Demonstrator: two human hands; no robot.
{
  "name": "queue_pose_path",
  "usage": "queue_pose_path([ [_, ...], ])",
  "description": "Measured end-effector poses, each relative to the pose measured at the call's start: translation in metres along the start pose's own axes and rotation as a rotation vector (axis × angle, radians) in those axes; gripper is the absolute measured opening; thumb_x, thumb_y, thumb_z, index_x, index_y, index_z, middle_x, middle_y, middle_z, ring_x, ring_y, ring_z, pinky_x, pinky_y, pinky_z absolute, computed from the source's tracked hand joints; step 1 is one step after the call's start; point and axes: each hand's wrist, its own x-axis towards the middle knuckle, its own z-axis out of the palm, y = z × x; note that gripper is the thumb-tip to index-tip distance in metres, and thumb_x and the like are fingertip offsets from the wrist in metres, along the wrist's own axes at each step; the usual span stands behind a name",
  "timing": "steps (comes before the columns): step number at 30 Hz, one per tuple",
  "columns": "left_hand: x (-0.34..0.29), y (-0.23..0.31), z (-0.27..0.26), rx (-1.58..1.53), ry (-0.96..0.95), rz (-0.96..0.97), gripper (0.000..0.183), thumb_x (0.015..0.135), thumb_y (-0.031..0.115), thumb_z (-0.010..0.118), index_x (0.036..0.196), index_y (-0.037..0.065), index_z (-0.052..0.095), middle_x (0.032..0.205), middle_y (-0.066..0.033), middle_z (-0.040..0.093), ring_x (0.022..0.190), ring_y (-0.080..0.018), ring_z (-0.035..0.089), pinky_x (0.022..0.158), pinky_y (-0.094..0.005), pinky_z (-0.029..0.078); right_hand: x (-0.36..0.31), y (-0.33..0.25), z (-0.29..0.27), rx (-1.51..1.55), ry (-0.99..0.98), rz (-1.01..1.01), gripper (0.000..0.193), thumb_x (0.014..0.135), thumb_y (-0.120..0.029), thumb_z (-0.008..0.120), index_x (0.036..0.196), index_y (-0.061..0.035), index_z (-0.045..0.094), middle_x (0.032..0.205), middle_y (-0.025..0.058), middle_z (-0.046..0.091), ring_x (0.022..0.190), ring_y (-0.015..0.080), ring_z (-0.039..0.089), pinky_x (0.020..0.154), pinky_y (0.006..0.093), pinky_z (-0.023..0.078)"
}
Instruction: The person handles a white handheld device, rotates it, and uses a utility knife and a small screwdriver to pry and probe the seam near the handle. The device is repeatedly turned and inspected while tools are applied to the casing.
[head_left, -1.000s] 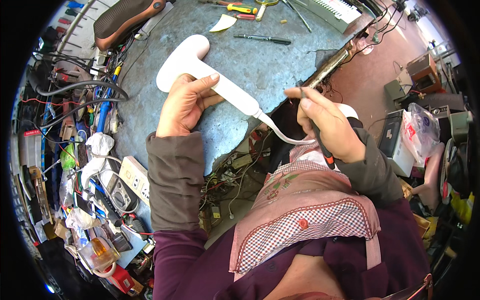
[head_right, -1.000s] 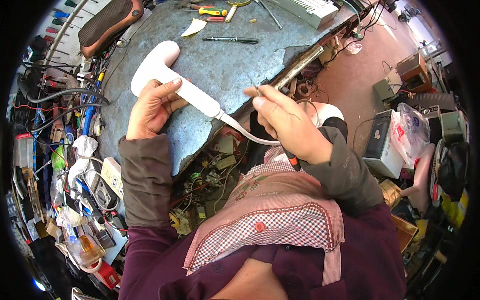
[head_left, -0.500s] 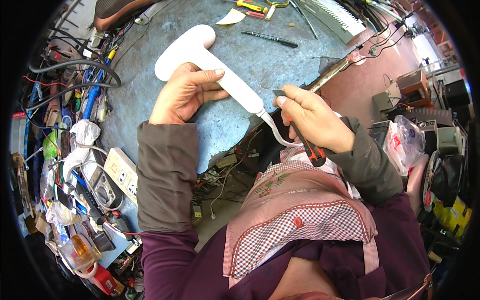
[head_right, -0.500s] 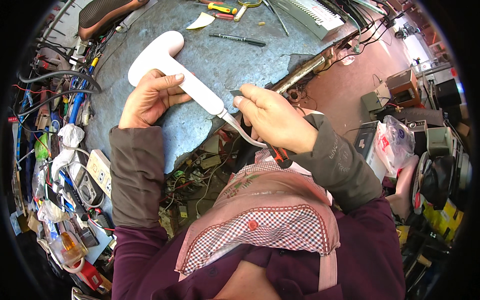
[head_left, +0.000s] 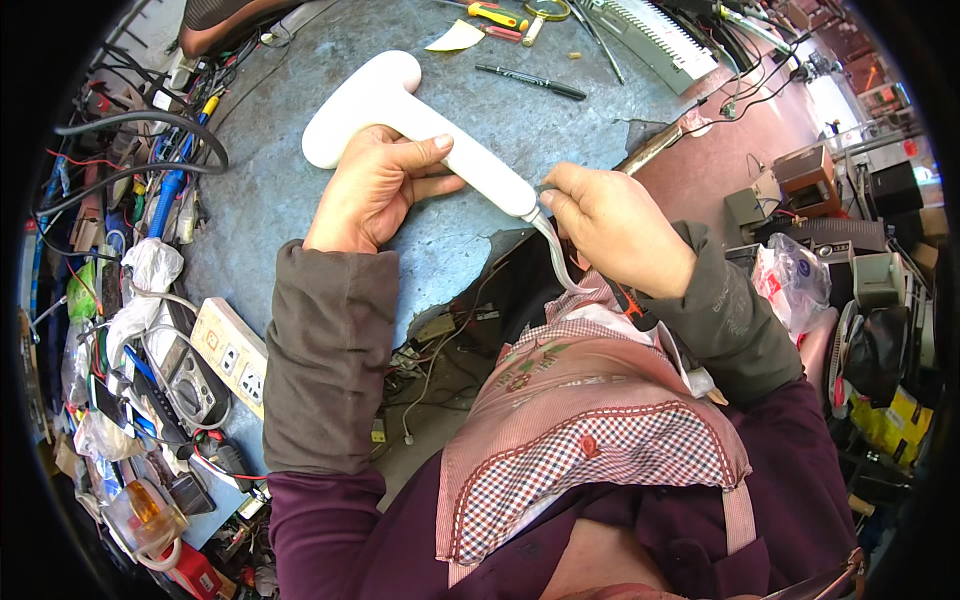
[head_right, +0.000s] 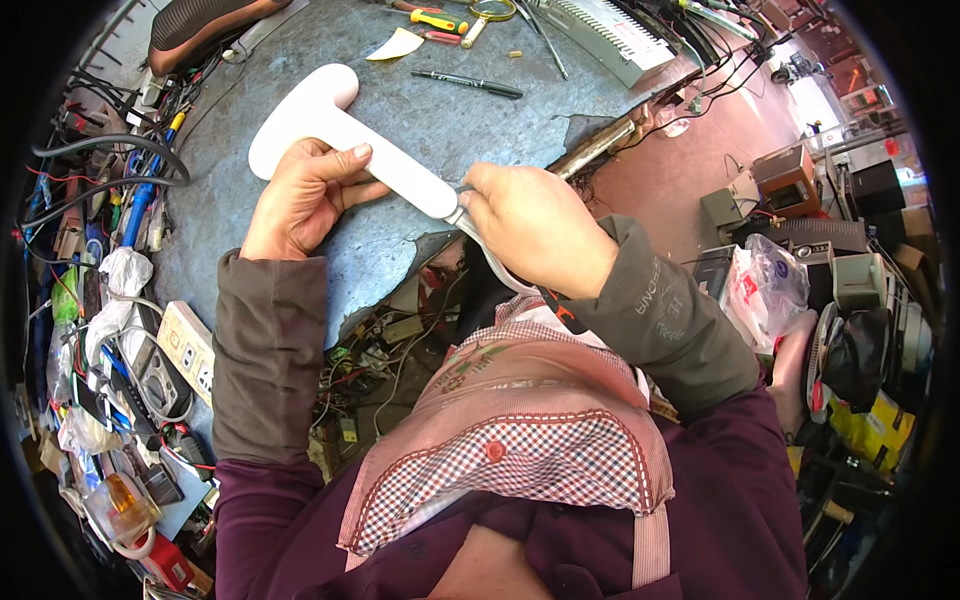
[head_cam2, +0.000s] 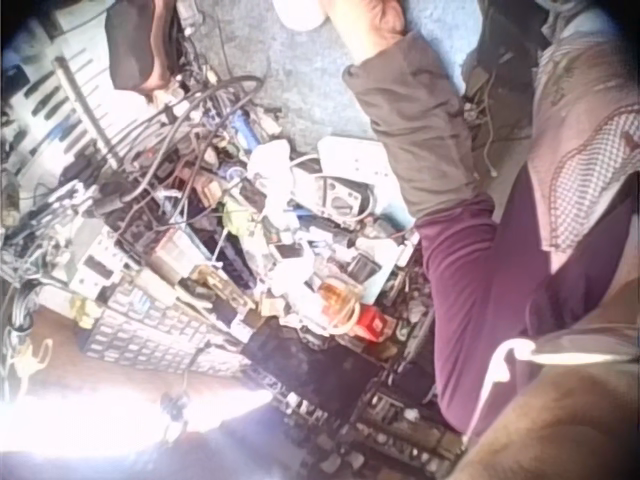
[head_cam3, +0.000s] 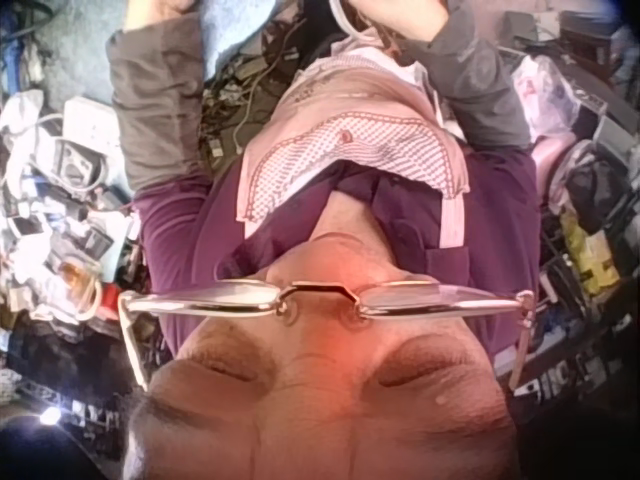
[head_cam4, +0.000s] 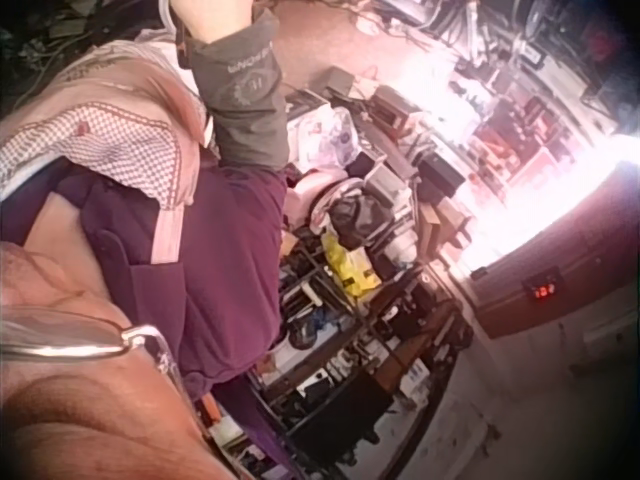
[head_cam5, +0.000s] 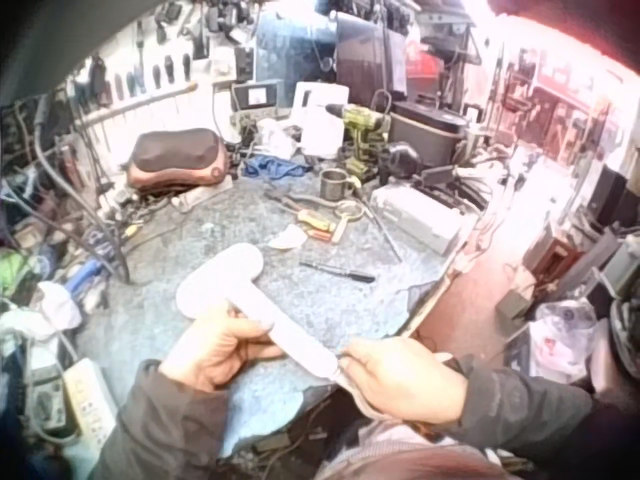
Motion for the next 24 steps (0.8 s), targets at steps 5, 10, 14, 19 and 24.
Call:
queue_pose_path([
  [5, 0.002, 0.000, 0.000, 0.011, -0.006, -0.011, 0.026, 0.101, 0.007, 0.076, 0.116, -0.014, 0.070, 0.109, -0.0210, 0.077, 0.099, -0.0284, 0.081, 0.084, -0.0345, 0.072, 0.001, 0.004, 0.003, -0.014, 0.023, 0.002, 0.024, 0.105, -0.023, 0.064, 0.105, -0.0002, 0.072, 0.087, 0.0281, 0.073, 0.087, 0.0495, 0.072, 0.079, 0.0588, 0.056],
  [10, 0.007, -0.001, -0.003, 0.038, -0.006, -0.009, 0.029, 0.102, 0.009, 0.076, 0.120, -0.013, 0.068, 0.111, -0.0207, 0.077, 0.102, -0.0287, 0.081, 0.087, -0.0362, 0.071, 0.004, -0.002, 0.001, -0.064, 0.010, -0.008, 0.025, 0.105, -0.024, 0.064, 0.105, -0.0001, 0.071, 0.088, 0.0276, 0.073, 0.088, 0.0494, 0.072, 0.079, 0.0591, 0.056],
  [14, 0.007, 0.001, -0.002, 0.047, 0.001, -0.012, 0.030, 0.101, 0.009, 0.076, 0.122, -0.011, 0.065, 0.113, -0.0184, 0.076, 0.103, -0.0274, 0.080, 0.088, -0.0369, 0.071, 0.007, -0.001, 0.001, -0.085, 0.012, -0.013, 0.025, 0.105, -0.024, 0.063, 0.105, -0.0004, 0.071, 0.088, 0.0273, 0.073, 0.088, 0.0499, 0.071, 0.080, 0.0593, 0.055],
  [19, -0.005, -0.002, 0.001, -0.009, 0.008, 0.110, 0.021, 0.096, 0.003, 0.074, 0.111, -0.010, 0.070, 0.104, -0.0161, 0.076, 0.097, -0.0289, 0.080, 0.087, -0.0385, 0.070, 0.005, -0.008, 0.001, 0.011, -0.015, 0.020, 0.021, 0.106, -0.019, 0.060, 0.100, -0.0003, 0.067, 0.076, 0.0239, 0.066, 0.073, 0.0437, 0.070, 0.069, 0.0536, 0.055],
  [24, 0.005, -0.010, 0.015, -0.069, 0.033, 0.052, 0.023, 0.094, 0.000, 0.077, 0.114, -0.010, 0.070, 0.105, -0.0184, 0.076, 0.096, -0.0297, 0.080, 0.078, -0.0402, 0.070, -0.004, 0.007, 0.004, -0.125, 0.072, -0.003, 0.016, 0.107, -0.015, 0.062, 0.107, -0.0003, 0.066, 0.078, 0.0242, 0.066, 0.069, 0.0417, 0.066, 0.065, 0.0482, 0.050],
])
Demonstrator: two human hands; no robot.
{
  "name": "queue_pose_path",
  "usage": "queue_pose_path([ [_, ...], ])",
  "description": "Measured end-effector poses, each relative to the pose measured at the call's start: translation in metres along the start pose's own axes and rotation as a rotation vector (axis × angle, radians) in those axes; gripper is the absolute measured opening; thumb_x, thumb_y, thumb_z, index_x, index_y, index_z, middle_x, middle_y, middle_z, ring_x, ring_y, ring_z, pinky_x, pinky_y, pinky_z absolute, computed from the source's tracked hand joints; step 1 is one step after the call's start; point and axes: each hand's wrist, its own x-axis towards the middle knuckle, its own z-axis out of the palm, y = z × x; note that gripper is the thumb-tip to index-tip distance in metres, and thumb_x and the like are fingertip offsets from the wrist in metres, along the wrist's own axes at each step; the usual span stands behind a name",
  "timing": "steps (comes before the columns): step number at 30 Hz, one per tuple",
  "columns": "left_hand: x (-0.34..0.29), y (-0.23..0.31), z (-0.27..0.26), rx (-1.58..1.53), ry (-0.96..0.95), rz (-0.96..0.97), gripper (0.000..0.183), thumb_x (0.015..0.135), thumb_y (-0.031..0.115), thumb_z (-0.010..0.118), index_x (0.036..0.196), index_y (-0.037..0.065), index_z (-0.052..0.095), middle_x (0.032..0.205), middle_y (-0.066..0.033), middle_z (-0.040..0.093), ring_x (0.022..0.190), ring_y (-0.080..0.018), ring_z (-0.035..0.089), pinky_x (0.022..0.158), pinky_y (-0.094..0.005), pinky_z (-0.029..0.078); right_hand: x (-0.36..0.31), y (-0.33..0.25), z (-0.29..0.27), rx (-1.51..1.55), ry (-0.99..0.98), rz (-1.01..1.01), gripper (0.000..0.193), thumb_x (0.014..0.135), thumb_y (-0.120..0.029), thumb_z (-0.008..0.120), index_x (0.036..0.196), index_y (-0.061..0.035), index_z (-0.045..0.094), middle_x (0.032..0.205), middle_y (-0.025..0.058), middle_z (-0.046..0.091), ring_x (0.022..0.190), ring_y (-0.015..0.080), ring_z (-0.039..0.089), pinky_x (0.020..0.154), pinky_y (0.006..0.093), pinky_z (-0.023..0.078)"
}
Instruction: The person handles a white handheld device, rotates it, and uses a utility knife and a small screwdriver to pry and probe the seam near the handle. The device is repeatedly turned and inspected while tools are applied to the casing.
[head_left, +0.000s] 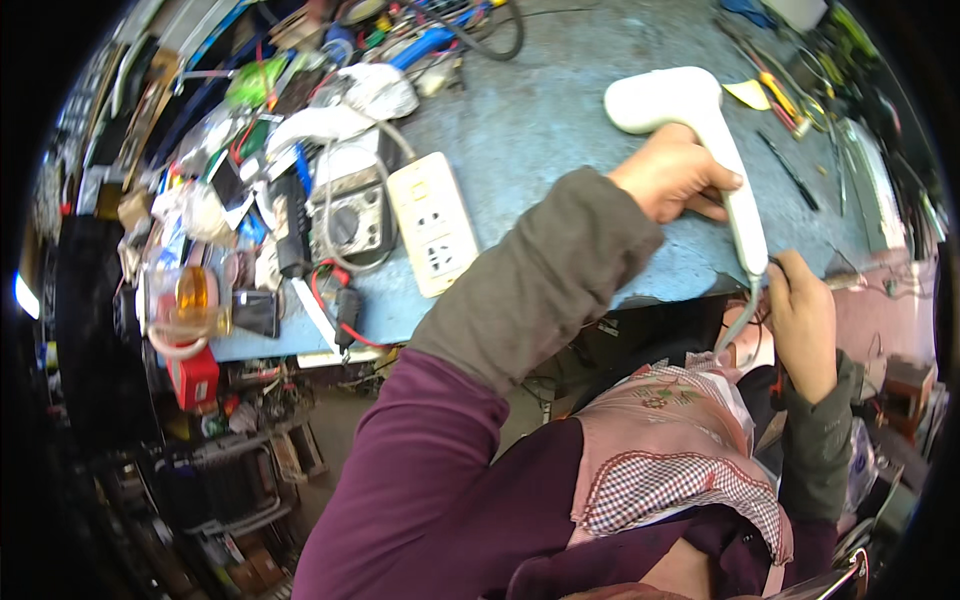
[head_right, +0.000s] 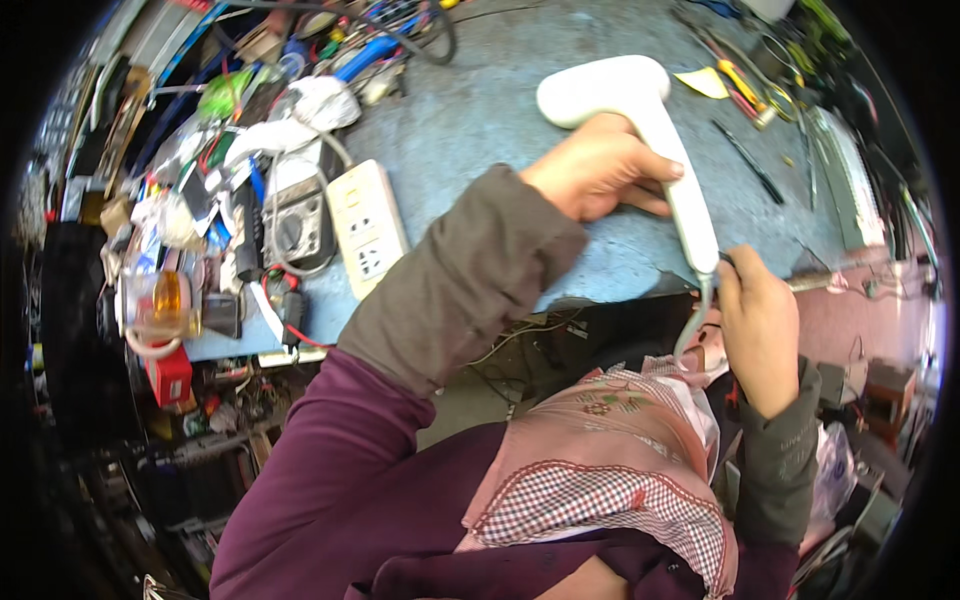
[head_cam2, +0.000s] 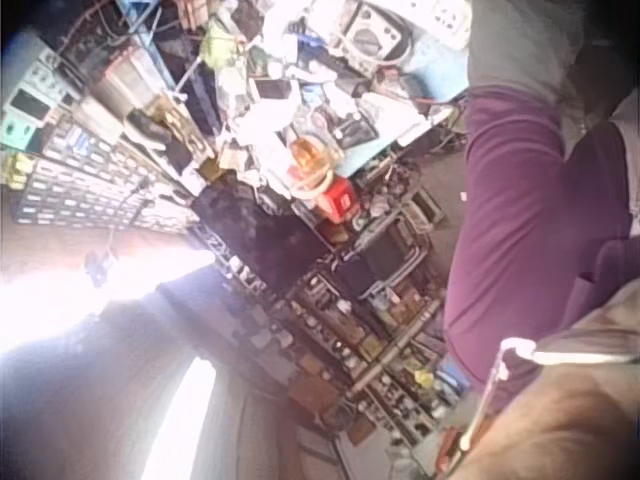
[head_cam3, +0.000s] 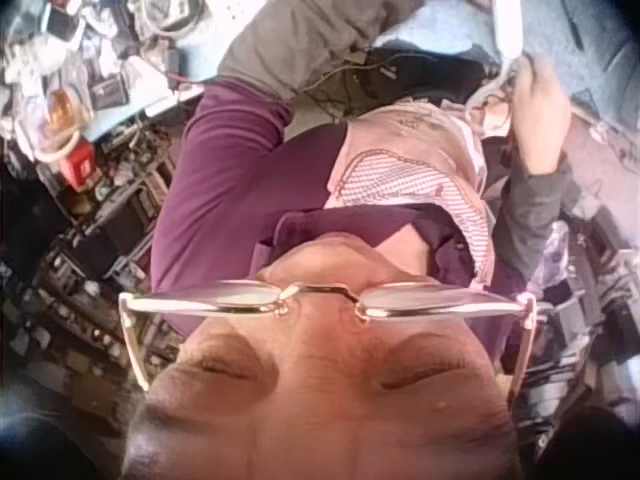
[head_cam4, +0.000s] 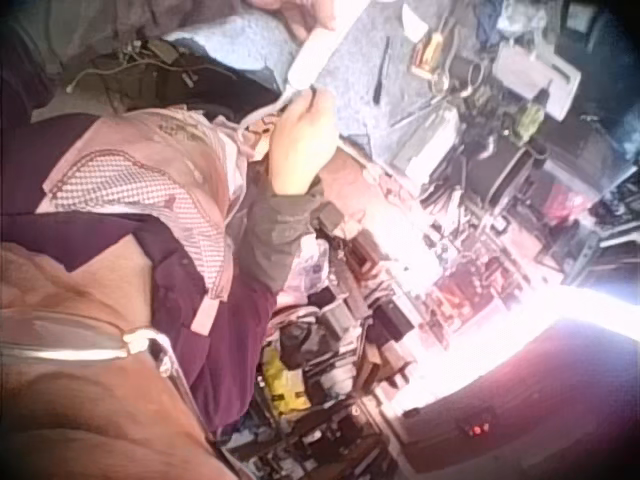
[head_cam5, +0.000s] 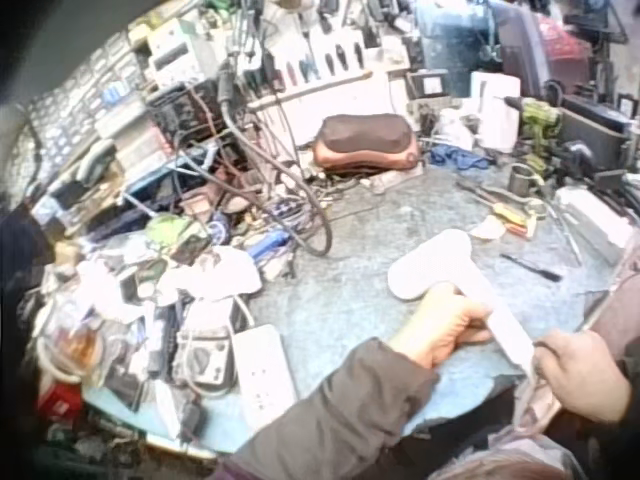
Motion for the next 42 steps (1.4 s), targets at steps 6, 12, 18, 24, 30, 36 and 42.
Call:
queue_pose_path([
  [6, -0.011, -0.004, -0.010, -0.011, 0.009, 0.066, 0.021, 0.095, 0.000, 0.075, 0.113, -0.009, 0.070, 0.104, -0.0176, 0.076, 0.095, -0.0294, 0.080, 0.079, -0.0388, 0.071, 0.002, -0.016, -0.003, 0.199, -0.128, 0.131, 0.019, 0.110, -0.011, 0.056, 0.117, -0.0020, 0.071, 0.073, 0.0080, 0.068, 0.067, 0.0168, 0.074, 0.060, 0.0319, 0.057],
  [12, -0.004, 0.008, -0.006, 0.119, 0.022, -0.012, 0.028, 0.099, 0.007, 0.076, 0.120, -0.008, 0.068, 0.112, -0.0156, 0.076, 0.097, -0.0240, 0.078, 0.082, -0.0337, 0.070, 0.023, -0.003, -0.019, 0.018, -0.141, -0.064, 0.023, 0.102, -0.018, 0.066, 0.110, 0.0025, 0.074, 0.090, 0.0254, 0.072, 0.084, 0.0417, 0.071, 0.077, 0.0481, 0.055],
  [18, -0.006, 0.005, -0.005, 0.071, 0.026, 0.001, 0.024, 0.099, 0.005, 0.076, 0.114, -0.013, 0.070, 0.108, -0.0194, 0.077, 0.094, -0.0271, 0.079, 0.081, -0.0342, 0.070, 0.023, -0.005, -0.016, -0.016, -0.117, -0.041, 0.028, 0.100, -0.022, 0.061, 0.097, -0.0003, 0.077, 0.084, 0.0266, 0.072, 0.083, 0.0480, 0.072, 0.080, 0.0573, 0.057],
  [24, -0.009, 0.005, 0.000, 0.068, 0.034, -0.008, 0.024, 0.100, 0.004, 0.075, 0.114, -0.014, 0.068, 0.109, -0.0199, 0.076, 0.097, -0.0278, 0.079, 0.085, -0.0377, 0.070, 0.017, -0.009, -0.011, -0.338, -0.008, -0.212, 0.017, 0.095, -0.015, 0.065, 0.086, -0.0005, 0.070, 0.072, 0.0217, 0.070, 0.071, 0.0421, 0.073, 0.070, 0.0517, 0.059],
  [30, -0.012, 0.005, 0.003, 0.052, 0.075, -0.046, 0.024, 0.099, 0.002, 0.074, 0.116, -0.013, 0.066, 0.109, -0.0193, 0.075, 0.097, -0.0273, 0.079, 0.084, -0.0366, 0.071, 0.012, -0.020, -0.012, -0.534, -0.045, -0.318, 0.008, 0.091, -0.008, 0.067, 0.090, -0.0025, 0.061, 0.066, 0.0152, 0.067, 0.063, 0.0362, 0.073, 0.059, 0.0467, 0.058],
  [36, -0.009, -0.001, 0.002, 0.010, 0.084, -0.052, 0.021, 0.101, 0.004, 0.074, 0.116, -0.010, 0.069, 0.108, -0.0179, 0.077, 0.097, -0.0277, 0.079, 0.088, -0.0396, 0.070, 0.017, -0.029, -0.016, -0.532, -0.144, -0.278, 0.010, 0.089, -0.005, 0.066, 0.092, 0.0001, 0.058, 0.072, 0.0203, 0.068, 0.064, 0.0402, 0.071, 0.060, 0.0492, 0.058],
  [42, -0.010, -0.001, 0.004, -0.001, 0.090, -0.056, 0.020, 0.098, 0.000, 0.074, 0.115, -0.009, 0.067, 0.107, -0.0160, 0.075, 0.095, -0.0255, 0.078, 0.080, -0.0345, 0.070, 0.023, -0.023, -0.011, -0.497, -0.104, -0.259, 0.013, 0.092, -0.013, 0.067, 0.084, -0.0015, 0.067, 0.067, 0.0184, 0.070, 0.062, 0.0385, 0.073, 0.062, 0.0486, 0.061],
])
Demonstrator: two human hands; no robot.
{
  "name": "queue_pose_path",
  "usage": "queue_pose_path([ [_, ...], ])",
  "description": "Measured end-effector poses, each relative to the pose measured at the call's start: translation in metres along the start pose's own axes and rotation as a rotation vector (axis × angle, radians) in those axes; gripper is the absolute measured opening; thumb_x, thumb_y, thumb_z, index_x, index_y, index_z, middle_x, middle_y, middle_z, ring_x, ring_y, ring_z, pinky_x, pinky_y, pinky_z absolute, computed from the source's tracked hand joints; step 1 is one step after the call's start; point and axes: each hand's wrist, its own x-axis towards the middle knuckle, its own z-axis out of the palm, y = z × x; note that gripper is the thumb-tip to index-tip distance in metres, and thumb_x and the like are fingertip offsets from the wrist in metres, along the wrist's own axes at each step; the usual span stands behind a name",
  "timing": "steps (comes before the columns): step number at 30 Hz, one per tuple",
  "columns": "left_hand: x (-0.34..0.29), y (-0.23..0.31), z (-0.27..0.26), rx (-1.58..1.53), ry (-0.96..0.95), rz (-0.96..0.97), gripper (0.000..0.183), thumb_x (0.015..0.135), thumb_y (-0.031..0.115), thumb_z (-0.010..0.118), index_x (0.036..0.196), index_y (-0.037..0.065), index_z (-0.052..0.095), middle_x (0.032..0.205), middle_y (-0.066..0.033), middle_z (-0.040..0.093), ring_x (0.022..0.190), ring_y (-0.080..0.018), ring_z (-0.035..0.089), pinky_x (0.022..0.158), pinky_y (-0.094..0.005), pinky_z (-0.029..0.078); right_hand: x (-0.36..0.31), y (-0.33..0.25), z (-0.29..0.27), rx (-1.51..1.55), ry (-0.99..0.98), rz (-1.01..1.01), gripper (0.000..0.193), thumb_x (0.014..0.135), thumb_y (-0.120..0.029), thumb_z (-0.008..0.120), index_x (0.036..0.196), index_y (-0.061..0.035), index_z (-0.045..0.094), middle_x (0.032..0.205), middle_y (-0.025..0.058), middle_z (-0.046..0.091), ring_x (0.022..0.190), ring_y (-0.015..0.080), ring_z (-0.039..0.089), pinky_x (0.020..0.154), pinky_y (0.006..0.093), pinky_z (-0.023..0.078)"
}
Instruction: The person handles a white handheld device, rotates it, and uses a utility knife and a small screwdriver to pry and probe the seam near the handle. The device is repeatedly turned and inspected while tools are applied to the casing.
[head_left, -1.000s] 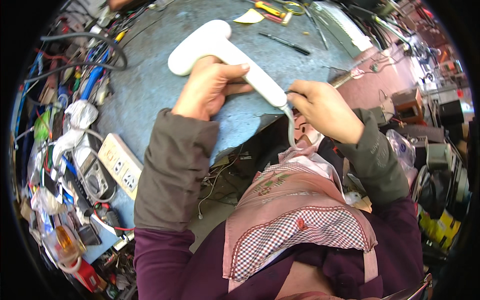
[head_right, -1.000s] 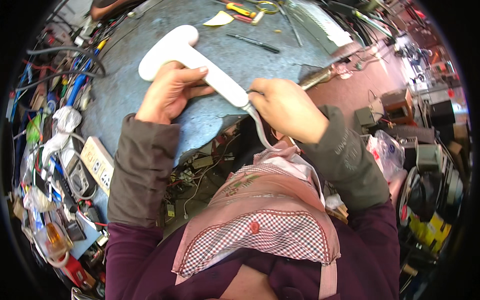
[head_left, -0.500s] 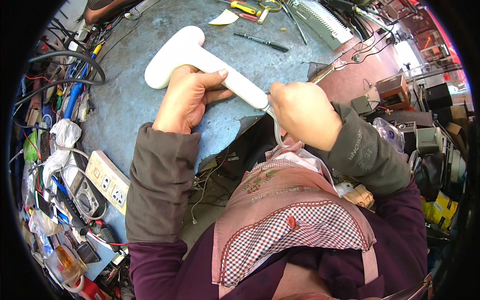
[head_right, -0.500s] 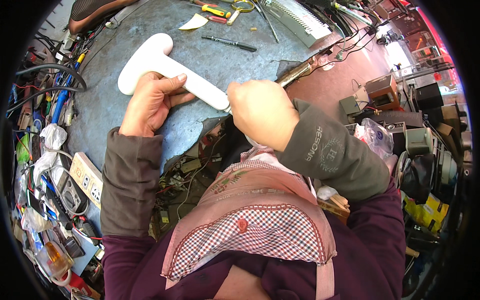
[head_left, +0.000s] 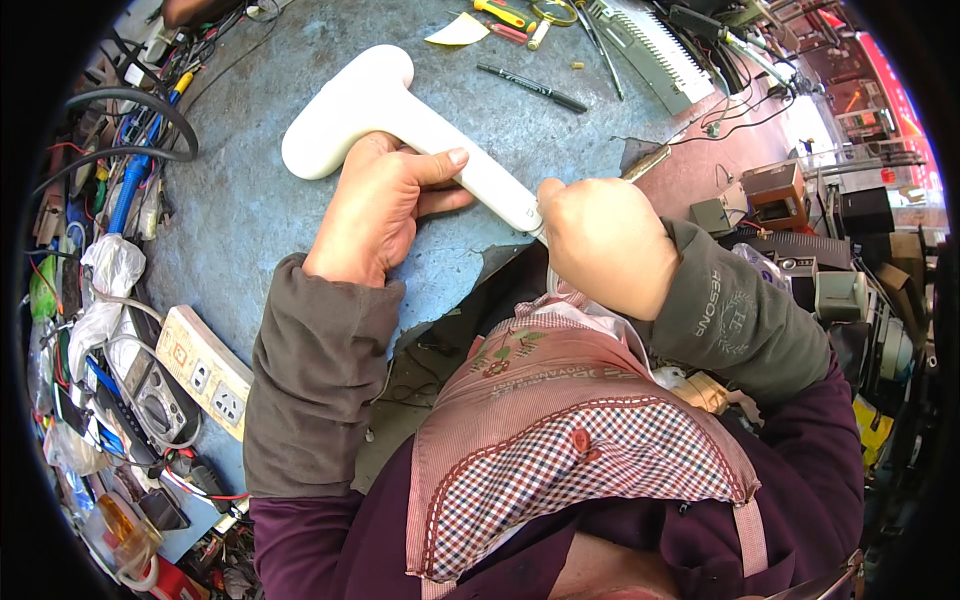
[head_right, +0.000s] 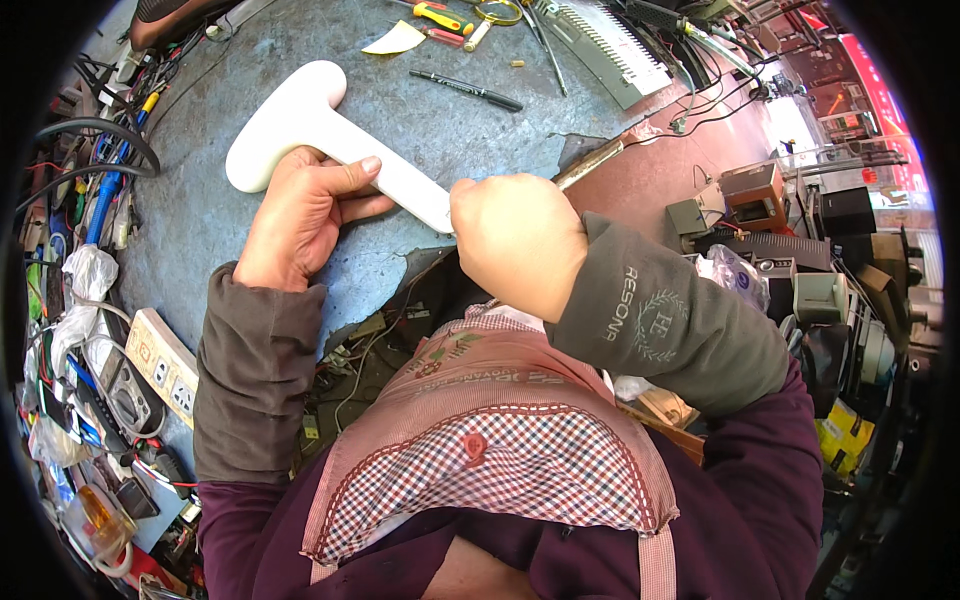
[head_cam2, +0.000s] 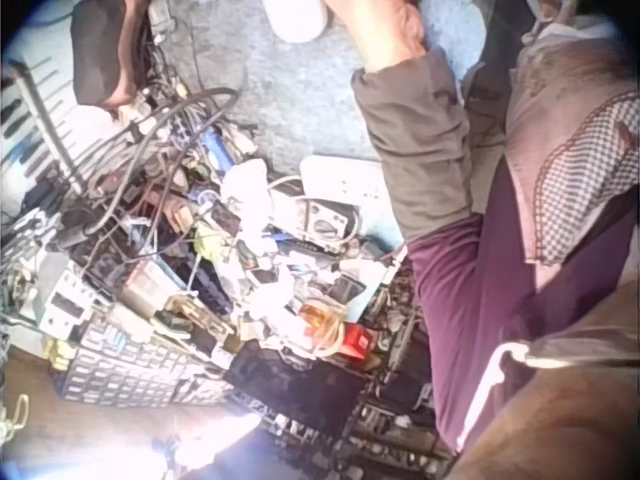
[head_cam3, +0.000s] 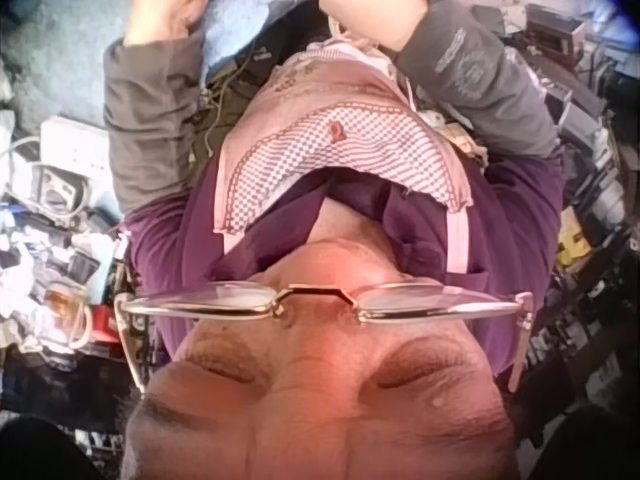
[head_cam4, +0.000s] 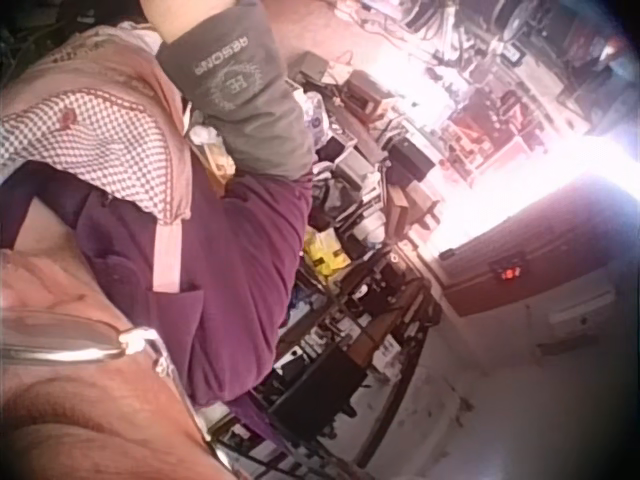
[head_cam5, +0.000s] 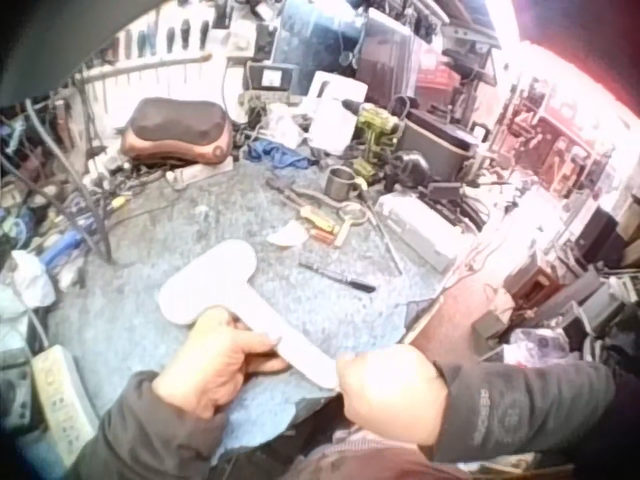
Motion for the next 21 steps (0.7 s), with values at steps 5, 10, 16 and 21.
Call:
queue_pose_path([
  [5, 0.000, 0.002, 0.002, 0.020, 0.017, 0.001, 0.020, 0.099, 0.000, 0.074, 0.115, -0.010, 0.067, 0.108, -0.0164, 0.075, 0.095, -0.0259, 0.079, 0.079, -0.0343, 0.070, 0.016, 0.022, 0.000, 0.196, -0.171, 0.042, 0.022, 0.094, -0.015, 0.065, 0.086, 0.0020, 0.076, 0.076, 0.0246, 0.073, 0.073, 0.0454, 0.074, 0.076, 0.0533, 0.060],
  [10, 0.000, 0.003, 0.000, 0.021, 0.011, 0.029, 0.020, 0.099, 0.000, 0.073, 0.115, -0.011, 0.068, 0.108, -0.0182, 0.076, 0.095, -0.0268, 0.079, 0.082, -0.0351, 0.071, 0.033, 0.037, -0.025, 0.661, -0.515, 0.246, 0.027, 0.102, -0.019, 0.063, 0.101, 0.0039, 0.078, 0.072, 0.0160, 0.073, 0.066, 0.0281, 0.072, 0.066, 0.0432, 0.056],
  [16, 0.003, 0.002, -0.004, 0.034, -0.004, 0.026, 0.022, 0.100, 0.001, 0.074, 0.115, -0.014, 0.069, 0.107, -0.0200, 0.076, 0.095, -0.0278, 0.079, 0.084, -0.0362, 0.071, 0.031, 0.054, -0.013, 0.748, -0.509, 0.153, 0.025, 0.105, -0.018, 0.062, 0.105, 0.0026, 0.076, 0.069, 0.0061, 0.070, 0.064, 0.0163, 0.066, 0.064, 0.0363, 0.054],
  [21, 0.003, 0.002, -0.005, 0.024, -0.026, 0.021, 0.023, 0.100, 0.001, 0.074, 0.116, -0.015, 0.068, 0.109, -0.0206, 0.076, 0.097, -0.0286, 0.079, 0.085, -0.0368, 0.071, 0.035, 0.063, -0.006, 0.825, -0.566, 0.160, 0.024, 0.106, -0.019, 0.062, 0.105, 0.0016, 0.076, 0.072, 0.0045, 0.069, 0.066, 0.0135, 0.063, 0.065, 0.0330, 0.052],
])
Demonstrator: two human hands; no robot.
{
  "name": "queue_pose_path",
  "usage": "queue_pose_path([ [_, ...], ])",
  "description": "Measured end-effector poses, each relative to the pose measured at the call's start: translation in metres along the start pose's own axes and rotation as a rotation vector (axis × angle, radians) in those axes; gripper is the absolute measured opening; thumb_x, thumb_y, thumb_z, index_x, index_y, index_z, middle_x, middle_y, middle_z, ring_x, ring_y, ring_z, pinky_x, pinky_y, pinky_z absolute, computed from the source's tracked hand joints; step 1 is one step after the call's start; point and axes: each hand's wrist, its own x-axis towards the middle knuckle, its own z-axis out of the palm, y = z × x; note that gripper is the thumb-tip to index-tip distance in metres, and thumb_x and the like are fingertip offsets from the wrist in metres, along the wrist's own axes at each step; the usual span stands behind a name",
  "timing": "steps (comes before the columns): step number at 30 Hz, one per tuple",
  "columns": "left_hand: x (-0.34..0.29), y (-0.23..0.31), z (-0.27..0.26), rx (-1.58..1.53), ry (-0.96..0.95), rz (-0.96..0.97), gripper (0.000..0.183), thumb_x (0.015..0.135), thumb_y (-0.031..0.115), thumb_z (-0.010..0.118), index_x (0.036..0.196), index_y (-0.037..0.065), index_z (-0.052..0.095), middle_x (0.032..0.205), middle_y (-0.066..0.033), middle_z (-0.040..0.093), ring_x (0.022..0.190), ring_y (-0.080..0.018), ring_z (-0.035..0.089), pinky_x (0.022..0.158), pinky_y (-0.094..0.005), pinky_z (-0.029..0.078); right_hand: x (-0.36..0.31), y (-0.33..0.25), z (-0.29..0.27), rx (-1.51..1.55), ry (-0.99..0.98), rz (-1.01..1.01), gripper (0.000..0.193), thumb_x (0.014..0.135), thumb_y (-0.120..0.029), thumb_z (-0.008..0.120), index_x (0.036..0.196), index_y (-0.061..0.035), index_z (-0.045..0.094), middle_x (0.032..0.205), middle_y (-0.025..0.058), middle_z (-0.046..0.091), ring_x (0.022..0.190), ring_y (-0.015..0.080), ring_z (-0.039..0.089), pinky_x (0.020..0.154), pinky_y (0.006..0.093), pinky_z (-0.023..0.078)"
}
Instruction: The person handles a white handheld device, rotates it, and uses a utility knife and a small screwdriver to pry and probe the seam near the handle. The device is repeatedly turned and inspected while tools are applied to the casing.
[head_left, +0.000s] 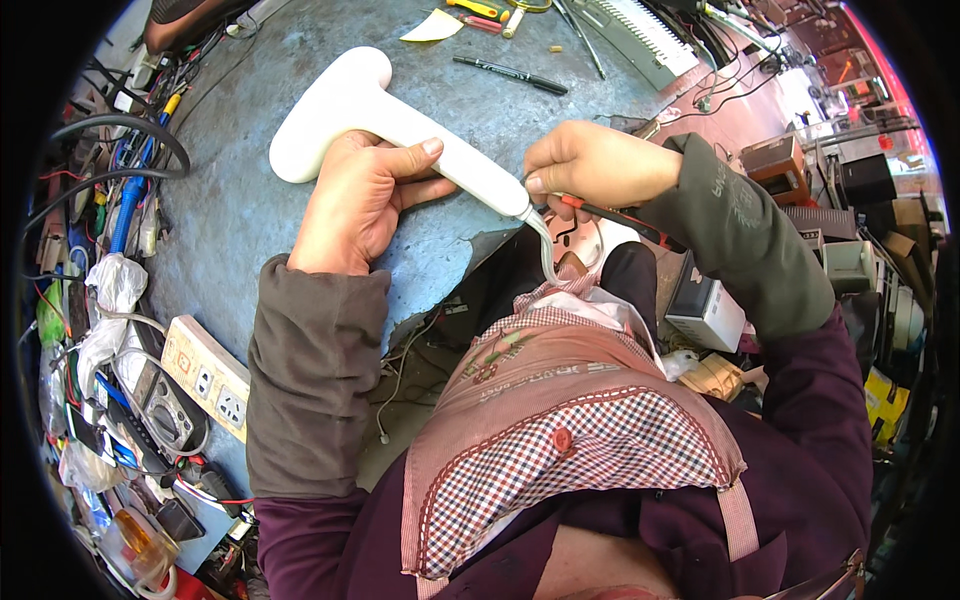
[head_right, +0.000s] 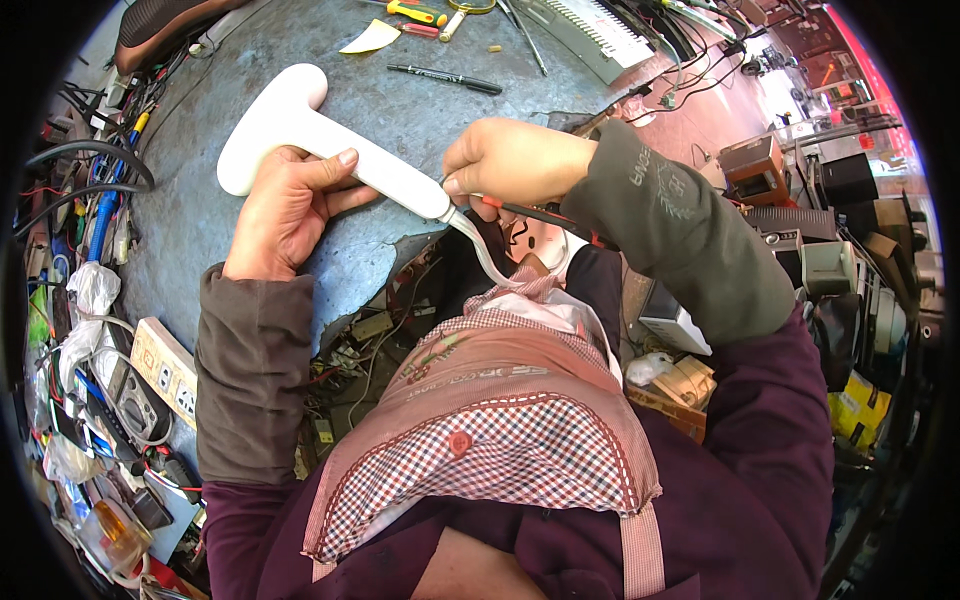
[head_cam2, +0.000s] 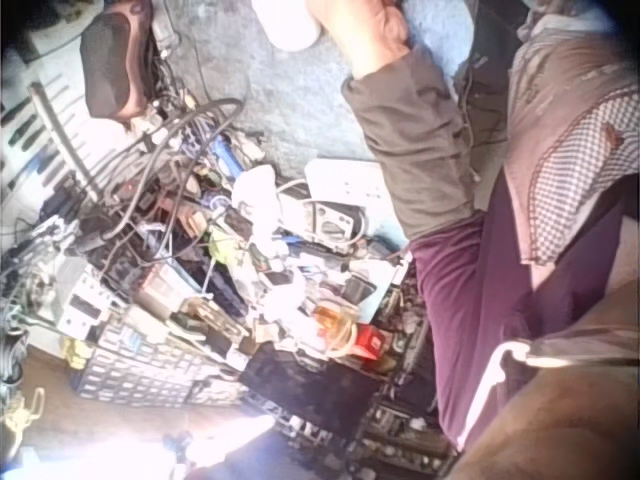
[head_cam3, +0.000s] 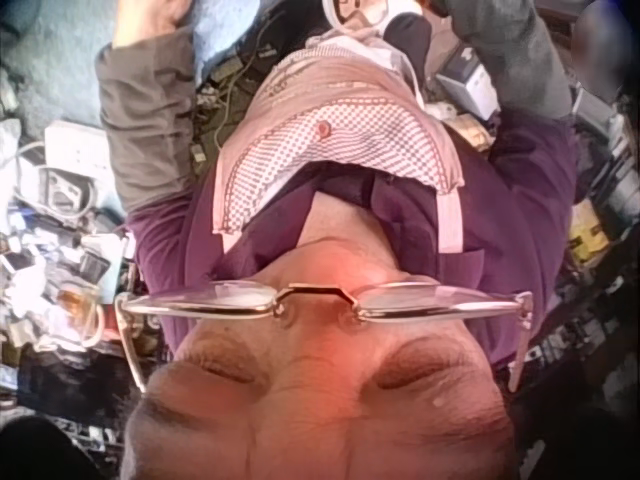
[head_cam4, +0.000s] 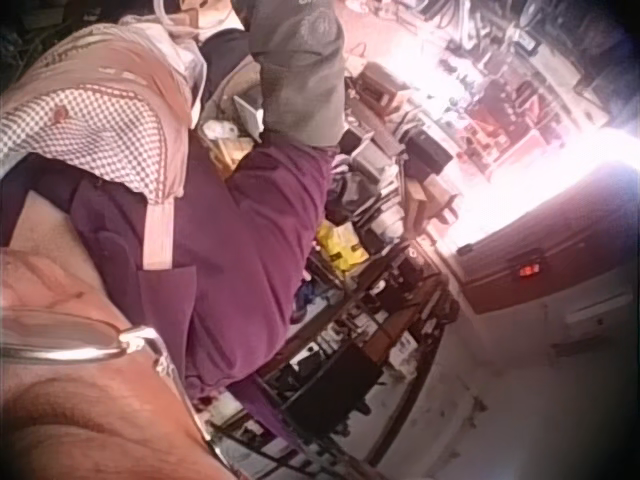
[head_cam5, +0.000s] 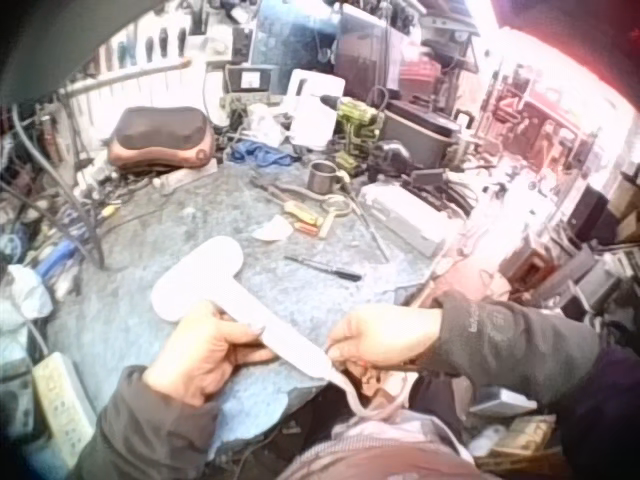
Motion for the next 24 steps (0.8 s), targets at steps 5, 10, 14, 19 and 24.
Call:
queue_pose_path([
  [5, 0.000, -0.001, 0.003, -0.007, -0.004, -0.014, 0.024, 0.100, 0.000, 0.074, 0.117, -0.016, 0.067, 0.109, -0.0212, 0.075, 0.097, -0.0291, 0.079, 0.086, -0.0373, 0.071, 0.002, 0.013, 0.003, 0.075, -0.006, -0.021, 0.024, 0.107, -0.019, 0.061, 0.104, 0.0008, 0.075, 0.073, 0.0033, 0.067, 0.068, 0.0116, 0.063, 0.067, 0.0333, 0.053],
  [10, -0.001, 0.001, 0.000, -0.014, -0.003, -0.018, 0.023, 0.100, -0.002, 0.073, 0.117, -0.016, 0.067, 0.110, -0.0214, 0.075, 0.097, -0.0291, 0.079, 0.086, -0.0373, 0.071, -0.009, -0.008, 0.014, -0.180, 0.166, -0.097, 0.019, 0.106, -0.014, 0.066, 0.102, 0.0033, 0.073, 0.073, 0.0102, 0.068, 0.069, 0.0169, 0.065, 0.068, 0.0352, 0.053],
  [14, -0.001, 0.001, 0.001, 0.011, 0.013, -0.019, 0.023, 0.099, -0.002, 0.073, 0.116, -0.016, 0.066, 0.110, -0.0211, 0.075, 0.097, -0.0291, 0.079, 0.085, -0.0370, 0.072, -0.011, -0.001, 0.022, -0.352, 0.292, -0.215, 0.020, 0.104, -0.015, 0.066, 0.107, 0.0032, 0.074, 0.077, 0.0179, 0.071, 0.071, 0.0260, 0.071, 0.071, 0.0410, 0.056],
  [19, -0.002, 0.002, 0.004, -0.004, 0.021, -0.017, 0.026, 0.099, -0.002, 0.073, 0.120, -0.014, 0.064, 0.111, -0.0202, 0.074, 0.098, -0.0295, 0.079, 0.083, -0.0373, 0.073, -0.017, -0.004, 0.026, -0.222, 0.293, -0.130, 0.025, 0.100, -0.018, 0.061, 0.100, 0.0036, 0.074, 0.086, 0.0270, 0.071, 0.086, 0.0458, 0.071, 0.079, 0.0524, 0.055],
  [24, 0.002, 0.000, -0.001, 0.048, 0.013, -0.009, 0.028, 0.101, 0.001, 0.072, 0.124, -0.013, 0.064, 0.114, -0.0218, 0.075, 0.101, -0.0313, 0.079, 0.087, -0.0405, 0.072, -0.020, 0.012, 0.035, 0.113, 0.321, -0.061, 0.023, 0.101, -0.012, 0.056, 0.107, 0.0050, 0.072, 0.081, 0.0189, 0.073, 0.076, 0.0270, 0.072, 0.073, 0.0410, 0.057],
])
